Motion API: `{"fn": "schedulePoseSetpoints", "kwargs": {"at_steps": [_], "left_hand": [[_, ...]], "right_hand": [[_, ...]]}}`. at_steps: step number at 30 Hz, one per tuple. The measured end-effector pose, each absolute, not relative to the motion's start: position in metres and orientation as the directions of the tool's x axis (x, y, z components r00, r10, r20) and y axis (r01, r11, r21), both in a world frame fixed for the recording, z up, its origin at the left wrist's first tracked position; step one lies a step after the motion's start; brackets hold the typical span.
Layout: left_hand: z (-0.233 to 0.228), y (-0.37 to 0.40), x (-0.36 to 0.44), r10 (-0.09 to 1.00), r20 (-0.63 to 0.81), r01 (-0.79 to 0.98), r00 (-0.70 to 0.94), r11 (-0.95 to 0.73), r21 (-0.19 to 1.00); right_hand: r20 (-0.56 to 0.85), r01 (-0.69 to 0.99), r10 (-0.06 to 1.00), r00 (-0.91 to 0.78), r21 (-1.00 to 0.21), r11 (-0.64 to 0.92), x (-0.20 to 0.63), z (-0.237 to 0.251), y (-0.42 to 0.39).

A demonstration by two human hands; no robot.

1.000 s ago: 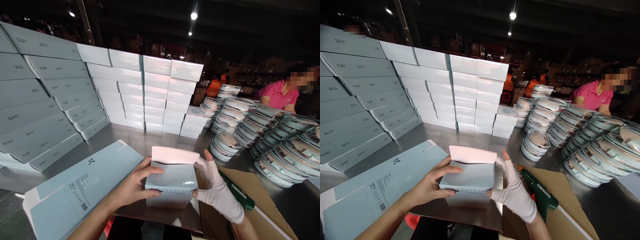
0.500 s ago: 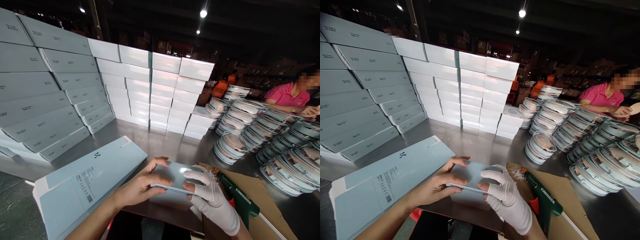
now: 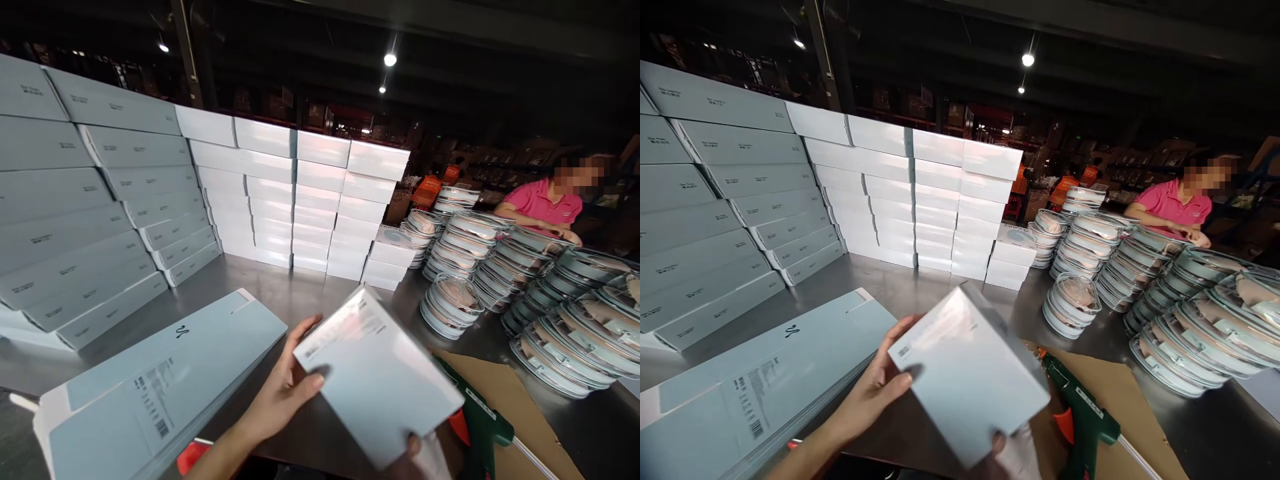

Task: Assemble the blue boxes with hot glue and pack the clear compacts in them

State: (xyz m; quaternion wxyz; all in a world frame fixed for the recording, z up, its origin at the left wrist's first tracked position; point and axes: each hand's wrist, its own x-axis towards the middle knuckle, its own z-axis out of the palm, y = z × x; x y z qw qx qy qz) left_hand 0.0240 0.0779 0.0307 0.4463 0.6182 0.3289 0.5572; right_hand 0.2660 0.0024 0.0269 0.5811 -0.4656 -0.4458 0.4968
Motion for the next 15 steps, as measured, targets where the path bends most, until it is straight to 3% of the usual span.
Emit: {"fn": "schedulePoseSetpoints", "kwargs": {"at_steps": [1,3,4,5,7,10,12,15], "left_hand": [[0.039,0.076,0.021,0.895,0.394,-0.022,0.211,-0.398,0.917],[0.055,0.077,0.001,0.871,0.417,0.208,0.261,-0.472,0.856],[0.06,0.08,-0.015,0.856,0.449,0.343,0.255,-0.514,0.786],[0.062,0.085,-0.034,0.834,0.497,0.462,0.238,-0.548,0.697],[0.055,0.1,-0.077,0.801,0.568,0.672,0.19,-0.528,0.52],[0.028,0.126,-0.14,0.823,0.563,0.917,0.069,-0.274,0.289],[0.011,0.138,-0.167,0.856,0.512,0.978,-0.073,-0.04,0.207],[0.004,0.139,-0.181,0.887,0.424,0.969,-0.181,0.089,0.229]], "right_hand": [[0.048,-0.203,0.986,0.157,-0.976,0.08,0.272,0.038,0.008],[0.139,-0.06,0.94,0.312,-0.984,0.165,0.293,0.07,0.032],[0.285,0.181,0.878,0.385,-0.956,0.231,0.308,0.088,0.049],[0.441,0.487,0.805,0.397,-0.844,0.222,0.323,0.105,0.07],[0.541,0.664,0.725,0.427,-0.732,0.155,0.352,0.138,0.12],[0.641,0.844,0.714,0.281,-0.519,0.134,0.377,0.173,0.199],[0.663,0.913,0.734,0.143,-0.375,0.161,0.377,0.186,0.246],[0.653,0.956,0.758,-0.001,-0.223,0.193,0.362,0.194,0.299]]}}
